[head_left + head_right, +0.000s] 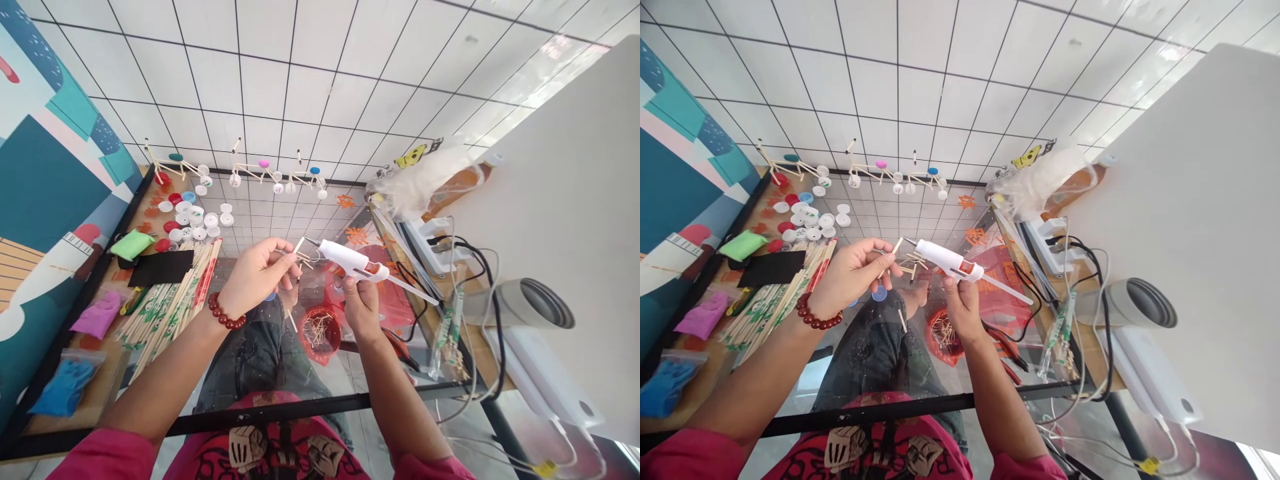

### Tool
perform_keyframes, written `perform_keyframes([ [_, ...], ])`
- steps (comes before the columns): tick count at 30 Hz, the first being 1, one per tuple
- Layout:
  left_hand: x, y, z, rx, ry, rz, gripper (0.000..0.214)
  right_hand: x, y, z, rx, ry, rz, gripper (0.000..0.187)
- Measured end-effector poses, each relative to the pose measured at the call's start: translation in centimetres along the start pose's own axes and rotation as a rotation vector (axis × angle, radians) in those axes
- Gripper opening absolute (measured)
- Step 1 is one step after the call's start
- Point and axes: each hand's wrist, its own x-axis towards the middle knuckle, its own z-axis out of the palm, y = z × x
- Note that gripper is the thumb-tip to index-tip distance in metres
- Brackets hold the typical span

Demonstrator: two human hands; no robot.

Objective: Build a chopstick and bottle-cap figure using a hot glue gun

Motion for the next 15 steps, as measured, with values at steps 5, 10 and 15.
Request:
perform_keyframes([
  [5, -0.07, 0.08, 0.05, 0.021, 0.006, -0.001, 0.023, -0.08, 0.28, -0.03, -0.034, -0.004, -0.022, 0.032],
  [10, -0.10, 0.10, 0.25, 0.025, 0.004, -0.005, 0.023, -0.21, 0.65, -0.06, -0.073, -0.009, -0.044, 0.031],
  [15, -0.06, 0.03, 0.34, -0.012, 0.002, -0.005, 0.022, -0.15, 0.70, -0.04, -0.069, -0.016, -0.034, 0.032],
])
